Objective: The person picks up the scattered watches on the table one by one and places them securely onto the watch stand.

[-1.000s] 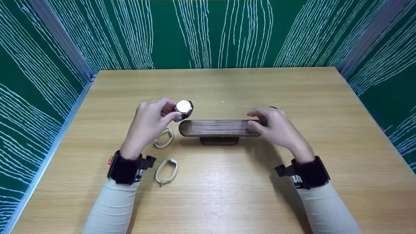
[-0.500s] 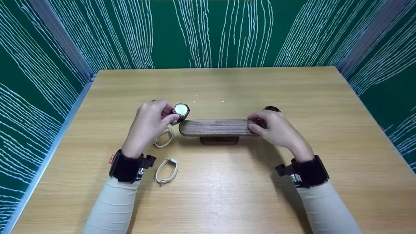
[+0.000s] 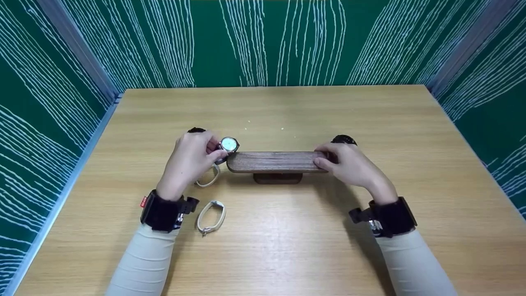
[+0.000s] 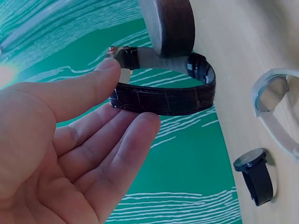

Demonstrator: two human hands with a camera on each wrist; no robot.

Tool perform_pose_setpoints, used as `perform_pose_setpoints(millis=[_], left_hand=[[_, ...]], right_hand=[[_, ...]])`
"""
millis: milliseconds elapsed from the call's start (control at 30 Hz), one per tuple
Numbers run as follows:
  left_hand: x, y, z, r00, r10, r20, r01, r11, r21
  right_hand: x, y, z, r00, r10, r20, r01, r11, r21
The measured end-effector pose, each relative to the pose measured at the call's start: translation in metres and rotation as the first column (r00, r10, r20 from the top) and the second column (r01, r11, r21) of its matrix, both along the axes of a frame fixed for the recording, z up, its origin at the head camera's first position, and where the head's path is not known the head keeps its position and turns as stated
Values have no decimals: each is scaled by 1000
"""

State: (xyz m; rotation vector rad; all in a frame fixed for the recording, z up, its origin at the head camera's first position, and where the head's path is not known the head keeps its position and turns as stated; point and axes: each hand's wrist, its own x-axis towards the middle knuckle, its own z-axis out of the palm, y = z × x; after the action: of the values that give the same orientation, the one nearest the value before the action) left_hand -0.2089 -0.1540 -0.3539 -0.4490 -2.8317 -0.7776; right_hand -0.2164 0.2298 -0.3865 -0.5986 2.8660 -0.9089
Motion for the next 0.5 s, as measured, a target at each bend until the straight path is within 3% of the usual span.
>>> perform_pose_setpoints(millis=[500], left_hand=[[1,4,-6,1000,14,10,-14,999,-36]], right_hand=[[0,1,-2,997,-15,76,16,1000,-13]])
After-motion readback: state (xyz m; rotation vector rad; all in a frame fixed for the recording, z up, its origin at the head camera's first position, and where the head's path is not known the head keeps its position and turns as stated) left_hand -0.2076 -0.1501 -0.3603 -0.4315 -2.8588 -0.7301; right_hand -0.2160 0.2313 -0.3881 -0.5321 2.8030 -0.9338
